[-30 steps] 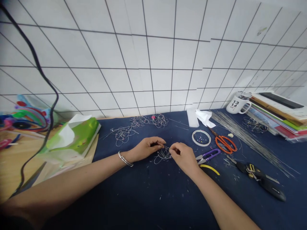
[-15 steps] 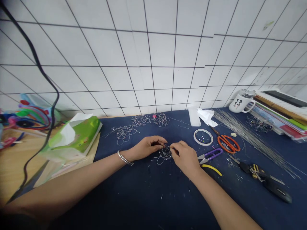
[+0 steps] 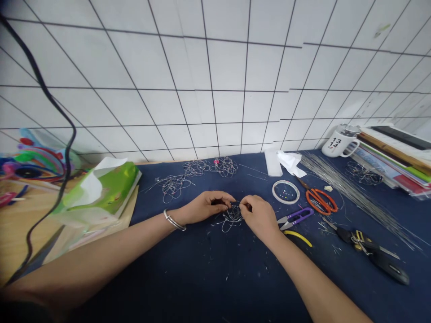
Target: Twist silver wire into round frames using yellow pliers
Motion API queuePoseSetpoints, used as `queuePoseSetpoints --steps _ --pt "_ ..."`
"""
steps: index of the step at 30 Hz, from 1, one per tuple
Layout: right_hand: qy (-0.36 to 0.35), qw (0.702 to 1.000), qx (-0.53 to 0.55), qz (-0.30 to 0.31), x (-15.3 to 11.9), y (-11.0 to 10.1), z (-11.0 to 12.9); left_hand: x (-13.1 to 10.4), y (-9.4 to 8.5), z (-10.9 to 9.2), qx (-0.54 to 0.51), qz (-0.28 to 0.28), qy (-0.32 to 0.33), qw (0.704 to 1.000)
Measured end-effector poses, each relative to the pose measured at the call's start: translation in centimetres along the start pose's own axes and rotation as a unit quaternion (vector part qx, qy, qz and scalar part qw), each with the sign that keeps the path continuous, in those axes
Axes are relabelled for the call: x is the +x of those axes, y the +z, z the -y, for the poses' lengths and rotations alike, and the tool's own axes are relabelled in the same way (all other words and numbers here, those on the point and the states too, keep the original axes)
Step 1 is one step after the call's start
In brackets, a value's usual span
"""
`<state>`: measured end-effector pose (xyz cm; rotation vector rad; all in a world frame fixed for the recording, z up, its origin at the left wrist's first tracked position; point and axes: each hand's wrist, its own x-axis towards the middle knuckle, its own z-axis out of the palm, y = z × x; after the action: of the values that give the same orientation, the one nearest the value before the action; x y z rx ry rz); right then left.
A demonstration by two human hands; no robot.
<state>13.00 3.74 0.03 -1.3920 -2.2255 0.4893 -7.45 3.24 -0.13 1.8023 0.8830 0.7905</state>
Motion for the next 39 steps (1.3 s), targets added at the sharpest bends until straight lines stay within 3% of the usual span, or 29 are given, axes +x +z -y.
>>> queuePoseSetpoints --steps 19,28,34,39 --pt "0.014 0.997 0.076 -0.004 -1.8 -1.6 0.5 -0.6 0.2 -1.4 0.056 -0.015 0.027 0.998" --pt "0.019 0.995 0.097 0.023 -2.4 -3.4 0.6 -0.9 0.0 -1.7 0.122 -0.055 0.092 0.987" --pt "0.008 0.998 0.057 -0.012 -2.9 -5.2 1.4 -1.0 0.2 -1.6 0.163 -0.055 0.135 0.976" --pt "-0.048 0.998 -0.007 0.051 -3.6 -5.2 2.3 -1.1 0.4 -1.8 0.193 -0.046 0.150 0.969"
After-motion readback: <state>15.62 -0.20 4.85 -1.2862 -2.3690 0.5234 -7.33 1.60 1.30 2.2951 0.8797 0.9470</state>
